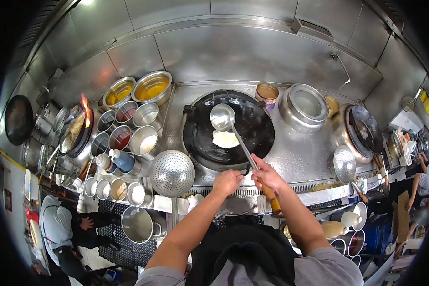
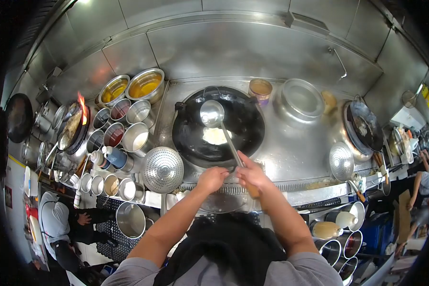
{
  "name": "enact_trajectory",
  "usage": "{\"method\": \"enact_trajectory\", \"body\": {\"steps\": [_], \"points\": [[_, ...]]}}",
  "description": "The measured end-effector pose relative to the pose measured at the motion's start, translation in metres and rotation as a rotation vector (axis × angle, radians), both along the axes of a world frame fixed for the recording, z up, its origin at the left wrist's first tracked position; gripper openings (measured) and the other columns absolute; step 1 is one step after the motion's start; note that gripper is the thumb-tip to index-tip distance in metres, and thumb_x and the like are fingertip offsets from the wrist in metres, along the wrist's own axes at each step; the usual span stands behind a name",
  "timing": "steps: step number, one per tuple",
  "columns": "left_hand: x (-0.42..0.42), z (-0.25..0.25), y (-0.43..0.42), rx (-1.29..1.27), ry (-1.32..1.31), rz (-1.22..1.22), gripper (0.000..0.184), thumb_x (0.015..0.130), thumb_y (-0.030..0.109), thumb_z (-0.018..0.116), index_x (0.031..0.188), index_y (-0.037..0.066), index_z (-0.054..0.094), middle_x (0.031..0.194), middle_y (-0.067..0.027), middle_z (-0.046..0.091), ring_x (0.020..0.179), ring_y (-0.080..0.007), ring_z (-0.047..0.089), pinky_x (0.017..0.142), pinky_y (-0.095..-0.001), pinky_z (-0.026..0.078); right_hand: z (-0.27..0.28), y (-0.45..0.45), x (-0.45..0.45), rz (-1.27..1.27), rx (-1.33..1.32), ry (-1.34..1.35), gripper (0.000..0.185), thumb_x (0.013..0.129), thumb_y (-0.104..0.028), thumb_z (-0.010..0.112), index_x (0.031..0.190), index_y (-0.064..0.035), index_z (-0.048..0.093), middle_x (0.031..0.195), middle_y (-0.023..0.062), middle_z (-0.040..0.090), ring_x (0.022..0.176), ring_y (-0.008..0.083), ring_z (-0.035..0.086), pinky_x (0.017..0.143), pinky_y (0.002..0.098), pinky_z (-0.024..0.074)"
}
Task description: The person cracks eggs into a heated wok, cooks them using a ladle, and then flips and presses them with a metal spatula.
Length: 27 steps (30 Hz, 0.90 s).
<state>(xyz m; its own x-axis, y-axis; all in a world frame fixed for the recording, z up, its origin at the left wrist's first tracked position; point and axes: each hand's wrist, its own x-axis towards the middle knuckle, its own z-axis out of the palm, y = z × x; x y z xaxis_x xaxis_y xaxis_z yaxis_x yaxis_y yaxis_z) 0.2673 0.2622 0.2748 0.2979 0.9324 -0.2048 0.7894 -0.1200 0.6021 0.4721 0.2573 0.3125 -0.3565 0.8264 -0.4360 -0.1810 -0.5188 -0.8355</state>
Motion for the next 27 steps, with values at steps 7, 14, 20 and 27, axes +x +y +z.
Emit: {"method": "enact_trajectory", "body": {"steps": [7, 14, 20, 27], "points": [[-0.002, -0.04, 0.012, 0.024, 0.015, 0.021, 0.026, 0.1, 0.037, 0.055, 0.111, 0.02, 0.073, 0.111, -0.0127, 0.068, 0.108, -0.0377, 0.066, 0.092, -0.0514, 0.053, 0.026, 0.016, 0.03, 0.279, 0.444, -0.865, 0.079, 0.089, -0.011, 0.055, 0.162, -0.0113, 0.024, 0.126, 0.0276, 0.062, 0.103, 0.0374, 0.065, 0.092, 0.044, 0.0509], [0.0, -0.041, 0.005, 0.055, -0.03, 0.081, 0.025, 0.099, 0.035, 0.056, 0.108, 0.02, 0.073, 0.11, -0.0123, 0.065, 0.106, -0.0379, 0.065, 0.091, -0.0515, 0.053, 0.034, 0.075, 0.021, 0.557, 0.581, -1.381, 0.082, 0.091, -0.012, 0.053, 0.163, -0.0187, 0.014, 0.119, 0.0318, 0.065, 0.106, 0.0461, 0.065, 0.095, 0.051, 0.05], [-0.004, -0.033, 0.004, 0.008, -0.044, 0.084, 0.025, 0.098, 0.034, 0.057, 0.112, 0.021, 0.074, 0.112, -0.0129, 0.066, 0.106, -0.0375, 0.066, 0.092, -0.0512, 0.052, 0.077, 0.082, 0.007, 0.739, 0.621, -1.522, 0.084, 0.092, -0.014, 0.054, 0.164, -0.0197, 0.012, 0.109, 0.0295, 0.068, 0.099, 0.0461, 0.066, 0.09, 0.0524, 0.0516], [-0.006, -0.043, 0.007, -0.03, -0.057, 0.065, 0.028, 0.099, 0.036, 0.054, 0.111, 0.019, 0.073, 0.115, -0.0116, 0.066, 0.109, -0.0368, 0.065, 0.095, -0.0513, 0.052, 0.114, 0.096, 0.003, 0.865, 0.677, -1.676, 0.084, 0.091, -0.011, 0.054, 0.164, -0.0244, 0.015, 0.103, 0.0249, 0.07, 0.098, 0.0417, 0.068, 0.087, 0.0516, 0.0528]]}}
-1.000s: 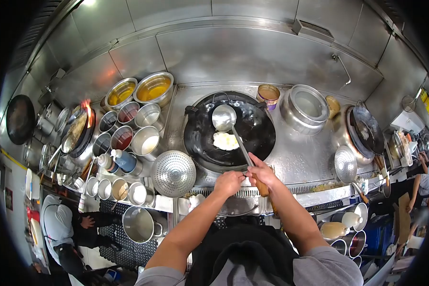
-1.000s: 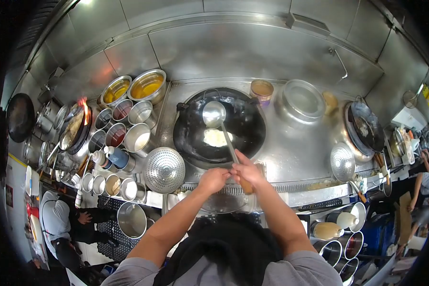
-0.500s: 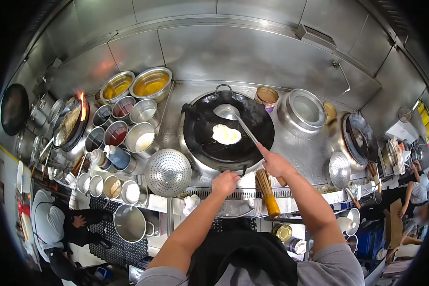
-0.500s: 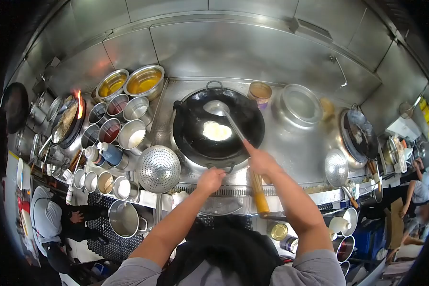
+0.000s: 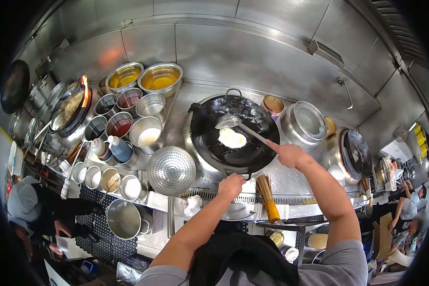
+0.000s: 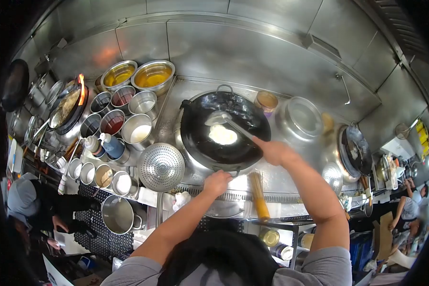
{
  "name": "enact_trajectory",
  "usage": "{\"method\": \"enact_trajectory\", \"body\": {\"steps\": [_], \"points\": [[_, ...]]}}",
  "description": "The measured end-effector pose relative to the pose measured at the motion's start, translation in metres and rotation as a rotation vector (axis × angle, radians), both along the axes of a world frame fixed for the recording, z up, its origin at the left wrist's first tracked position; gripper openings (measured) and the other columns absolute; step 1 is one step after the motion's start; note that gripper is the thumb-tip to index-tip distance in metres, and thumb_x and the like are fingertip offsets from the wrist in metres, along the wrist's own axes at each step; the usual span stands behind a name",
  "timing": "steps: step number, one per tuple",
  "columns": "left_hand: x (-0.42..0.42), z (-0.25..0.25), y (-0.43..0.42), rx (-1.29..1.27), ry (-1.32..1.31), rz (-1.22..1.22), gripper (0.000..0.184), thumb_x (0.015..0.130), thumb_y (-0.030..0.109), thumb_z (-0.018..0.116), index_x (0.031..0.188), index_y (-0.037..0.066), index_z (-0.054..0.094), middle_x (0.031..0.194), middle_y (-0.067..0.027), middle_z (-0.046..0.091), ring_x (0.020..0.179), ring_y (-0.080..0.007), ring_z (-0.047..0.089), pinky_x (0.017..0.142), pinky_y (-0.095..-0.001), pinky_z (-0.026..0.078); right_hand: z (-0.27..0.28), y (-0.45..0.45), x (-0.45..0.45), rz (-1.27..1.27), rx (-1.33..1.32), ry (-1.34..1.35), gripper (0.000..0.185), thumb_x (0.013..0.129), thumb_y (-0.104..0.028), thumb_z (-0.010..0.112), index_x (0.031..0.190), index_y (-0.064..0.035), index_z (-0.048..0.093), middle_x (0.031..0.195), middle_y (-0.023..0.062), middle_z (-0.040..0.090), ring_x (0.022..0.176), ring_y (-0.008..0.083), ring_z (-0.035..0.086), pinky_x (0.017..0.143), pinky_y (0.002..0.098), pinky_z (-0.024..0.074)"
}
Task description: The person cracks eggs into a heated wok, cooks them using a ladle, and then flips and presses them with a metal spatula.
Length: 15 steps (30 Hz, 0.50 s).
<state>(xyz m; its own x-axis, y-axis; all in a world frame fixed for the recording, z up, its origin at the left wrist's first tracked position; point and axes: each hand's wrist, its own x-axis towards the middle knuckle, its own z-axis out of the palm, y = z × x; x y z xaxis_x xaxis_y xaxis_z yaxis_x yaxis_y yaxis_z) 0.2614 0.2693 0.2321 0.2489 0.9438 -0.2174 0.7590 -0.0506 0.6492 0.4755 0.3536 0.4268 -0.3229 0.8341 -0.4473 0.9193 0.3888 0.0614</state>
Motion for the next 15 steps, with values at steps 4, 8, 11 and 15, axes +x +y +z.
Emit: {"method": "enact_trajectory", "body": {"steps": [4, 8, 11, 15], "points": [[0.0, 0.0, 0.002, -0.012, 0.012, -0.011, 0.029, 0.099, 0.037, 0.054, 0.109, 0.018, 0.073, 0.115, -0.0119, 0.066, 0.11, -0.0366, 0.065, 0.096, -0.0504, 0.052, 0.022, -0.01, -0.03, -0.047, -0.003, -0.135, 0.071, 0.097, -0.011, 0.046, 0.161, -0.0333, 0.025, 0.108, 0.0194, 0.07, 0.098, 0.0376, 0.071, 0.085, 0.0486, 0.0552], [-0.003, 0.007, -0.001, -0.004, 0.011, 0.0, 0.029, 0.099, 0.037, 0.054, 0.109, 0.017, 0.073, 0.113, -0.0125, 0.067, 0.108, -0.037, 0.065, 0.095, -0.0501, 0.052, 0.02, -0.005, 0.0, 0.045, 0.076, -0.213, 0.069, 0.099, -0.01, 0.044, 0.159, -0.0406, 0.028, 0.103, 0.0171, 0.071, 0.093, 0.0347, 0.072, 0.08, 0.0473, 0.0568], [-0.006, 0.008, -0.003, 0.015, 0.012, 0.014, 0.028, 0.099, 0.036, 0.056, 0.11, 0.017, 0.073, 0.113, -0.013, 0.066, 0.107, -0.0376, 0.065, 0.094, -0.0503, 0.052, 0.032, -0.005, 0.017, 0.087, 0.096, -0.233, 0.068, 0.101, -0.009, 0.043, 0.157, -0.0444, 0.03, 0.103, 0.0161, 0.071, 0.091, 0.0342, 0.072, 0.078, 0.0464, 0.0577], [-0.015, 0.006, -0.006, 0.089, 0.014, 0.0, 0.027, 0.1, 0.037, 0.056, 0.114, 0.022, 0.072, 0.113, -0.0118, 0.066, 0.106, -0.0374, 0.066, 0.093, -0.0509, 0.053, 0.022, -0.005, 0.032, 0.09, 0.133, -0.18, 0.065, 0.102, -0.012, 0.044, 0.156, -0.0459, 0.032, 0.1, 0.0139, 0.07, 0.09, 0.0331, 0.073, 0.076, 0.0452, 0.0588]]}}
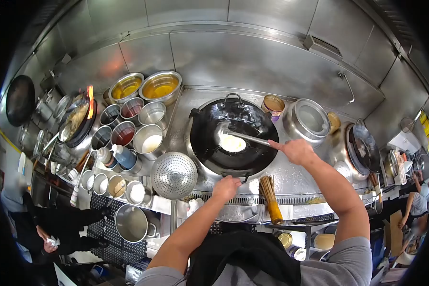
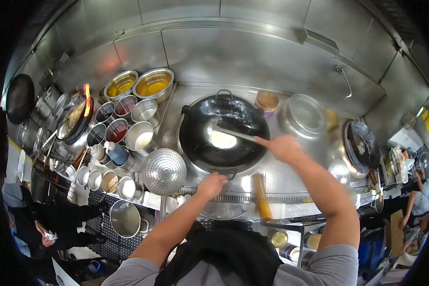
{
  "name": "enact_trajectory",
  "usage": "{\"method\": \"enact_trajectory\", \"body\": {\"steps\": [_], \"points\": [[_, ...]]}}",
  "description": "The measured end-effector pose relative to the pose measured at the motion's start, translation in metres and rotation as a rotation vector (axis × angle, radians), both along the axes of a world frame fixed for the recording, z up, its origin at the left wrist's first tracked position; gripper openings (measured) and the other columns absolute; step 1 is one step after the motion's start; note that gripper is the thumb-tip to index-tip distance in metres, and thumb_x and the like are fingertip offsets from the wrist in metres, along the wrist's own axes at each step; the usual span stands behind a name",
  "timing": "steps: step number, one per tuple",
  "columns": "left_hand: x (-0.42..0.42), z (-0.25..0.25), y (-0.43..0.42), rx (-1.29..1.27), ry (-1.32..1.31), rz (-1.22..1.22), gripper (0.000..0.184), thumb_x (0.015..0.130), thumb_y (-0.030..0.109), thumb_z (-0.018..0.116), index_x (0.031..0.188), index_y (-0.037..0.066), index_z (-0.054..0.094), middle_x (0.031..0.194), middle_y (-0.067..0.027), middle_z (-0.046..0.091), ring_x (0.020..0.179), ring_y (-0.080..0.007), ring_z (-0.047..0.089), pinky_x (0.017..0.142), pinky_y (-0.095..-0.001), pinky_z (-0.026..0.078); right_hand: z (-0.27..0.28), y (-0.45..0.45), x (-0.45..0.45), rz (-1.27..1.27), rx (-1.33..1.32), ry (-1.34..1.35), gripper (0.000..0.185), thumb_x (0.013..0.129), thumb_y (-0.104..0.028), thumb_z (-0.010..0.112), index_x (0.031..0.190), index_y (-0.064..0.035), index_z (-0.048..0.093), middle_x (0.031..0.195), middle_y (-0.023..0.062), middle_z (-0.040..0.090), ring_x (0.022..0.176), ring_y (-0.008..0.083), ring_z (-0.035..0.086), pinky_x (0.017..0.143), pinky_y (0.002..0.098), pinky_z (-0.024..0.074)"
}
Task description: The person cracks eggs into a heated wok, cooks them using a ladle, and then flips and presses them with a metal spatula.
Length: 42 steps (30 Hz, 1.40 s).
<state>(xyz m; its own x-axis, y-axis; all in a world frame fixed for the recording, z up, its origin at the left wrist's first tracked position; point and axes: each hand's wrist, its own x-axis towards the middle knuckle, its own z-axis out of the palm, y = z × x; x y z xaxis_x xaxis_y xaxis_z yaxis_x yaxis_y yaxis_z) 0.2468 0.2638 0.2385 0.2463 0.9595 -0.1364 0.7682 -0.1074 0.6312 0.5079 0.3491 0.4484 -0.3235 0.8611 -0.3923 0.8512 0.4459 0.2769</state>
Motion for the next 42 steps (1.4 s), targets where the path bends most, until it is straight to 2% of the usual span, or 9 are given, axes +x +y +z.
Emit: {"method": "enact_trajectory", "body": {"steps": [15, 18, 21, 28, 33, 34, 36, 37, 42], "points": [[-0.036, -0.006, 0.01, 0.021, 0.092, 0.096, 0.022, 0.098, 0.03, 0.061, 0.108, 0.018, 0.076, 0.117, -0.0195, 0.066, 0.107, -0.0404, 0.065, 0.094, -0.0485, 0.052, -0.066, 0.014, 0.102, 0.152, 0.118, 0.137, 0.069, 0.099, -0.012, 0.048, 0.154, -0.0505, 0.033, 0.092, 0.0101, 0.07, 0.084, 0.03, 0.074, 0.077, 0.0453, 0.0601], [-0.027, 0.0, 0.006, 0.054, 0.114, 0.127, 0.022, 0.097, 0.029, 0.061, 0.107, 0.016, 0.076, 0.113, -0.0168, 0.067, 0.104, -0.0395, 0.065, 0.092, -0.048, 0.052, -0.069, 0.009, 0.109, 0.112, 0.046, 0.145, 0.079, 0.096, -0.005, 0.048, 0.155, -0.0539, 0.029, 0.107, 0.0087, 0.067, 0.091, 0.0284, 0.073, 0.08, 0.0425, 0.0607], [-0.014, 0.007, 0.0, 0.1, 0.102, 0.164, 0.019, 0.096, 0.025, 0.064, 0.104, 0.013, 0.076, 0.109, -0.0135, 0.067, 0.102, -0.0379, 0.066, 0.089, -0.0472, 0.052, -0.072, 0.02, 0.128, 0.193, 0.08, 0.15, 0.071, 0.099, -0.013, 0.05, 0.155, -0.0507, 0.031, 0.099, 0.0102, 0.07, 0.087, 0.0282, 0.074, 0.075, 0.0438, 0.0601], [0.0, -0.022, -0.01, 0.257, -0.037, 0.214, 0.013, 0.092, 0.018, 0.068, 0.1, 0.009, 0.075, 0.104, -0.0131, 0.068, 0.097, -0.0365, 0.066, 0.085, -0.0463, 0.052, -0.1, 0.007, 0.141, 0.081, 0.021, 0.238, 0.082, 0.095, -0.002, 0.047, 0.157, -0.0518, 0.025, 0.11, 0.0118, 0.066, 0.095, 0.0316, 0.071, 0.083, 0.0449, 0.0598], [0.012, -0.011, -0.016, 0.249, -0.109, 0.28, 0.012, 0.092, 0.015, 0.069, 0.098, 0.007, 0.074, 0.1, -0.0134, 0.067, 0.095, -0.0362, 0.065, 0.083, -0.0455, 0.051, -0.169, -0.077, 0.112, -0.312, -0.185, 0.826, 0.092, 0.091, -0.008, 0.064, 0.161, -0.0423, 0.017, 0.094, 0.0235, 0.069, 0.085, 0.0393, 0.068, 0.082, 0.0483, 0.0546], [0.012, -0.013, -0.017, 0.249, -0.116, 0.282, 0.012, 0.091, 0.015, 0.069, 0.098, 0.007, 0.074, 0.1, -0.0133, 0.067, 0.095, -0.0362, 0.065, 0.083, -0.0455, 0.051, -0.156, -0.101, 0.101, -0.438, -0.255, 1.024, 0.089, 0.092, -0.006, 0.064, 0.163, -0.0355, 0.019, 0.087, 0.0191, 0.07, 0.078, 0.0337, 0.067, 0.079, 0.0447, 0.0543], [0.011, -0.016, -0.015, 0.256, -0.129, 0.271, 0.012, 0.091, 0.015, 0.069, 0.099, 0.008, 0.074, 0.099, -0.0131, 0.067, 0.094, -0.0362, 0.065, 0.083, -0.0453, 0.051, -0.203, -0.131, 0.1, -0.456, -0.187, 1.336, 0.085, 0.093, -0.001, 0.06, 0.164, -0.0243, 0.019, 0.071, 0.0045, 0.06, 0.056, 0.0179, 0.055, 0.055, 0.0343, 0.0483], [0.009, -0.018, -0.014, 0.264, -0.124, 0.256, 0.012, 0.091, 0.015, 0.069, 0.099, 0.008, 0.074, 0.099, -0.0129, 0.066, 0.094, -0.0361, 0.065, 0.083, -0.0454, 0.052, -0.189, -0.148, 0.095, -0.596, -0.282, 1.401, 0.085, 0.093, 0.001, 0.057, 0.165, -0.0214, 0.018, 0.069, 0.0, 0.055, 0.051, 0.0132, 0.05, 0.048, 0.0303, 0.0443], [0.001, -0.022, -0.012, 0.298, -0.112, 0.17, 0.012, 0.092, 0.019, 0.068, 0.1, 0.011, 0.073, 0.1, -0.0112, 0.066, 0.093, -0.0355, 0.066, 0.081, -0.0462, 0.053, -0.177, -0.202, 0.11, -0.793, -0.275, 1.745, 0.089, 0.09, 0.005, 0.054, 0.165, -0.0205, 0.012, 0.066, -0.0016, 0.049, 0.046, 0.0088, 0.043, 0.042, 0.0258, 0.0374]]}}
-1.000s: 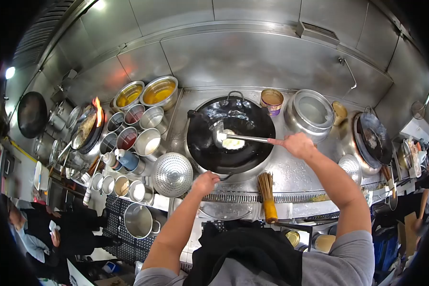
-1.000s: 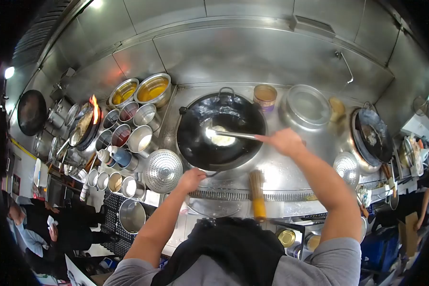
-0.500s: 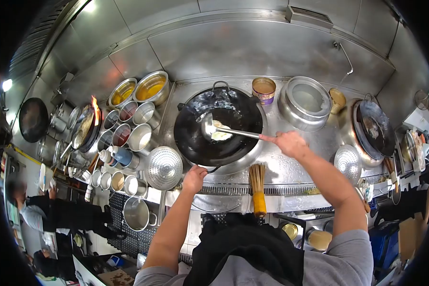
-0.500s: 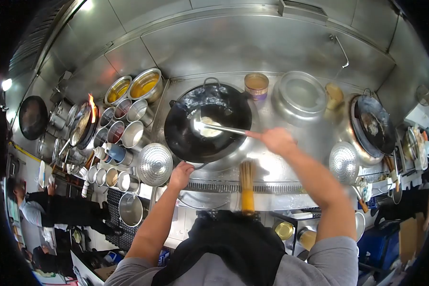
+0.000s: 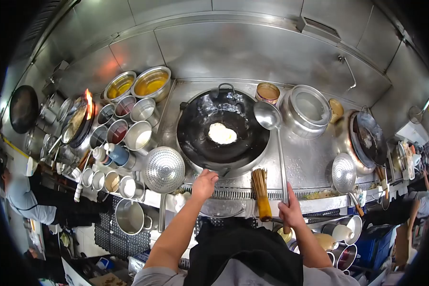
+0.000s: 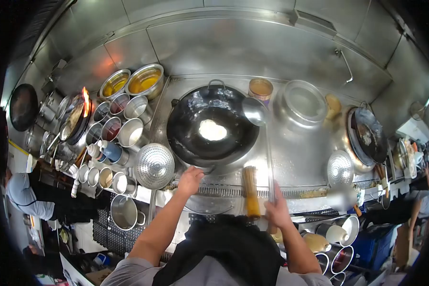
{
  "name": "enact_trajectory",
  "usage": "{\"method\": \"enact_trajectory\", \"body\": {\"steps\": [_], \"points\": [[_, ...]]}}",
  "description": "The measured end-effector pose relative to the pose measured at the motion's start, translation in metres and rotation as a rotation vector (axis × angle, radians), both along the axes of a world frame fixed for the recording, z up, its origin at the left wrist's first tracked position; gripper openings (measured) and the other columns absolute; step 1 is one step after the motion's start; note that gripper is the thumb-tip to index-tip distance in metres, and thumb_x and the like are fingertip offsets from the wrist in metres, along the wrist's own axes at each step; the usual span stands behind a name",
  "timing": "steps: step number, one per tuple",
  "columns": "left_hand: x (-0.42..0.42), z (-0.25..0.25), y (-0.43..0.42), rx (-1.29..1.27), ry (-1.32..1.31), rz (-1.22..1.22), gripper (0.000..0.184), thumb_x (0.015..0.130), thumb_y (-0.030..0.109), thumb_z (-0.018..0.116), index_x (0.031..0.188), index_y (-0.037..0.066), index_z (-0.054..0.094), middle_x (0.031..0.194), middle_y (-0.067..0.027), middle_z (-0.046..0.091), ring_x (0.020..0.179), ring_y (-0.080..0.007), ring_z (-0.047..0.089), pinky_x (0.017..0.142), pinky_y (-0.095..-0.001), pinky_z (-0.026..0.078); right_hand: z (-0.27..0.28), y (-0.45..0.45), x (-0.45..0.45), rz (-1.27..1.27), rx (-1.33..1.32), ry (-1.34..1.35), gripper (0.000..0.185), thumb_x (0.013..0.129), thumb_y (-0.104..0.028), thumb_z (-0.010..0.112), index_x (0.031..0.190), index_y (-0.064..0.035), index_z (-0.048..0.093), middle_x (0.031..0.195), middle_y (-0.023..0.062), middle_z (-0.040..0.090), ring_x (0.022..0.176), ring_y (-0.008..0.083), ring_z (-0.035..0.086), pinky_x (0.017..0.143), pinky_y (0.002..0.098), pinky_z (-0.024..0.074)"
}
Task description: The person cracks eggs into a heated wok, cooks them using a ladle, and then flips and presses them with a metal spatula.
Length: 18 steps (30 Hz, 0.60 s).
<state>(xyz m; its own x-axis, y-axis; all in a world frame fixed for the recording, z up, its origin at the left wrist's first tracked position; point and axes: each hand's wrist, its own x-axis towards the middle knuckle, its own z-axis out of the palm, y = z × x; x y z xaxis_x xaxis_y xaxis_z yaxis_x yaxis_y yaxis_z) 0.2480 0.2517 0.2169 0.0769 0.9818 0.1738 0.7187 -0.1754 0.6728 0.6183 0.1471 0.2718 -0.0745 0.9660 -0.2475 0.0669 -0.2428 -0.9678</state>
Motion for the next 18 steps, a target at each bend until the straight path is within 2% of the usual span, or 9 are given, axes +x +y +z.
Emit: {"method": "enact_trajectory", "body": {"steps": [4, 8, 9, 13, 18], "points": [[-0.006, 0.005, 0.006, -0.036, 0.04, -0.091, 0.014, 0.095, 0.026, 0.064, 0.101, 0.015, 0.07, 0.097, -0.0107, 0.064, 0.092, -0.0365, 0.066, 0.079, -0.0486, 0.054, 0.051, -0.023, -0.019, -0.098, -0.162, 0.125, 0.089, 0.09, 0.006, 0.054, 0.165, -0.0191, 0.013, 0.067, -0.0012, 0.048, 0.046, 0.0091, 0.043, 0.042, 0.0266, 0.0375], [0.005, 0.008, 0.007, -0.087, 0.013, -0.143, 0.014, 0.097, 0.028, 0.061, 0.099, 0.016, 0.068, 0.097, -0.0116, 0.063, 0.09, -0.0381, 0.067, 0.077, -0.0516, 0.054, 0.093, -0.006, -0.095, -0.088, -0.261, 0.047, 0.084, 0.091, 0.007, 0.051, 0.164, -0.016, 0.016, 0.067, -0.0001, 0.049, 0.047, 0.0096, 0.044, 0.043, 0.0263, 0.038], [0.009, 0.007, 0.007, -0.093, -0.001, -0.154, 0.014, 0.097, 0.028, 0.06, 0.098, 0.015, 0.067, 0.097, -0.0119, 0.063, 0.089, -0.0385, 0.067, 0.077, -0.0524, 0.054, 0.076, 0.004, -0.111, -0.113, -0.214, 0.08, 0.083, 0.092, 0.004, 0.052, 0.164, -0.0147, 0.016, 0.068, 0.0007, 0.05, 0.048, 0.01, 0.045, 0.044, 0.0271, 0.0394], [0.016, 0.008, 0.013, -0.107, -0.032, -0.197, 0.016, 0.095, 0.027, 0.061, 0.098, 0.015, 0.071, 0.096, -0.013, 0.066, 0.086, -0.0401, 0.067, 0.075, -0.0529, 0.054, 0.04, 0.047, -0.16, -0.062, -0.147, -0.194, 0.083, 0.093, 0.002, 0.054, 0.164, -0.0137, 0.015, 0.072, 0.0022, 0.053, 0.05, 0.0113, 0.048, 0.045, 0.0286, 0.0426], [0.012, 0.004, 0.016, -0.097, -0.067, -0.235, 0.019, 0.096, 0.03, 0.059, 0.098, 0.015, 0.071, 0.093, -0.0147, 0.068, 0.086, -0.0394, 0.069, 0.076, -0.0524, 0.056, 0.04, 0.065, -0.2, -0.094, -0.169, -0.338, 0.082, 0.092, 0.002, 0.053, 0.164, -0.0094, 0.016, 0.073, 0.003, 0.053, 0.05, 0.0127, 0.05, 0.047, 0.0301, 0.0456]]}}
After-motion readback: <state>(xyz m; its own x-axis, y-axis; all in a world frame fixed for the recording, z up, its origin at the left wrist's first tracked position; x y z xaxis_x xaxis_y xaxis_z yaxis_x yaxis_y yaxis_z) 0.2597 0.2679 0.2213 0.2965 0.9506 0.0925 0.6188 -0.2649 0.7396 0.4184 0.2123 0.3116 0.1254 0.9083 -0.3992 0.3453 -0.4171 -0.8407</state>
